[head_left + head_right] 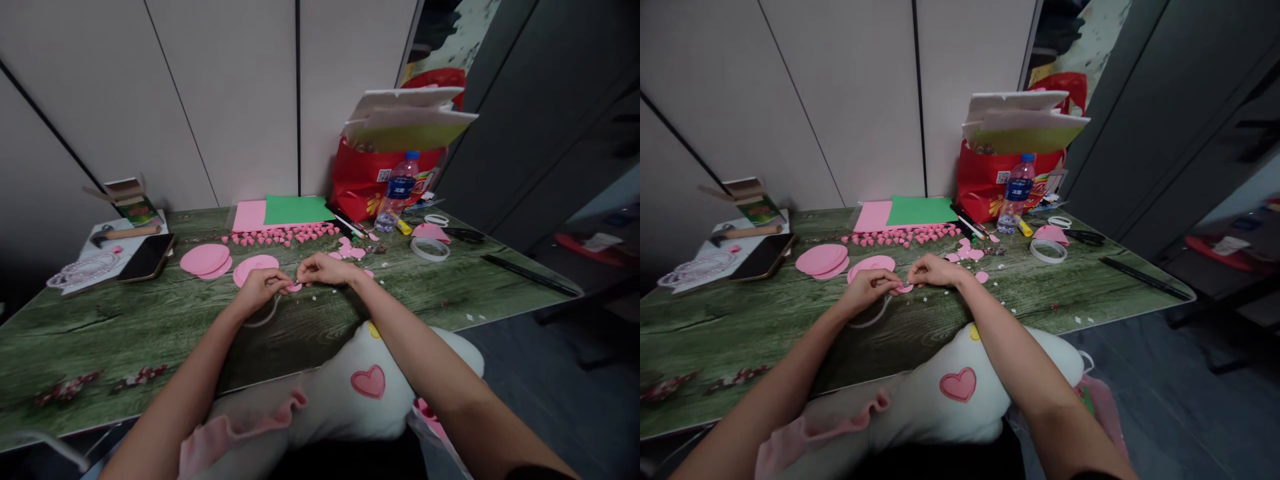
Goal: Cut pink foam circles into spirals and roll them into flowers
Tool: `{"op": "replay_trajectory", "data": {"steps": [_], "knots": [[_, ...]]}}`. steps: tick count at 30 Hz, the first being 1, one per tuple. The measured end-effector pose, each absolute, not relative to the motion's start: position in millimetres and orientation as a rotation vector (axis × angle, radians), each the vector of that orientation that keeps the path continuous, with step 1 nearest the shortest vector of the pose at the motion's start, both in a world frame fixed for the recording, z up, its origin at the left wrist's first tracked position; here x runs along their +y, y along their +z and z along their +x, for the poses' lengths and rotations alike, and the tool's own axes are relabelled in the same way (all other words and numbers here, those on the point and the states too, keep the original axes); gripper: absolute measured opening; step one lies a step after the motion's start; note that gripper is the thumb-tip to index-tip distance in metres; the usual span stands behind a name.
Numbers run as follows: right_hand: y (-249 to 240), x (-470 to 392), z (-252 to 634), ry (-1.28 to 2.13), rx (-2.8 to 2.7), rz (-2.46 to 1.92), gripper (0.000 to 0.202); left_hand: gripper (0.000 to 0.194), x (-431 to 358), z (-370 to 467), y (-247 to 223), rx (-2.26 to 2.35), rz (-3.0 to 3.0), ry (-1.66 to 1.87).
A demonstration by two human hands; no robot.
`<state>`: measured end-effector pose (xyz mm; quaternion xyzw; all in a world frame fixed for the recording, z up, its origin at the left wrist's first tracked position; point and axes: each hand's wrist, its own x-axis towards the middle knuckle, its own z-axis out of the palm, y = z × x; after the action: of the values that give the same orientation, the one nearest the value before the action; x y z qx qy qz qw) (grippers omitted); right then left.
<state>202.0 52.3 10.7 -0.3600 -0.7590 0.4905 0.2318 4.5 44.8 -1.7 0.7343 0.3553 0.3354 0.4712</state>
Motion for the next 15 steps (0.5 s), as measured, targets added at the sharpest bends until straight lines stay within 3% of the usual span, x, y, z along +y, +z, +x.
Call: {"op": "replay_trajectory", "data": {"steps": [15], "knots": [[8.3,53.4,203.0,1.351,-2.239,-0.932,0.019,0.018,41.6,5.6,3.4,0.893,1.753,0.806]]}}
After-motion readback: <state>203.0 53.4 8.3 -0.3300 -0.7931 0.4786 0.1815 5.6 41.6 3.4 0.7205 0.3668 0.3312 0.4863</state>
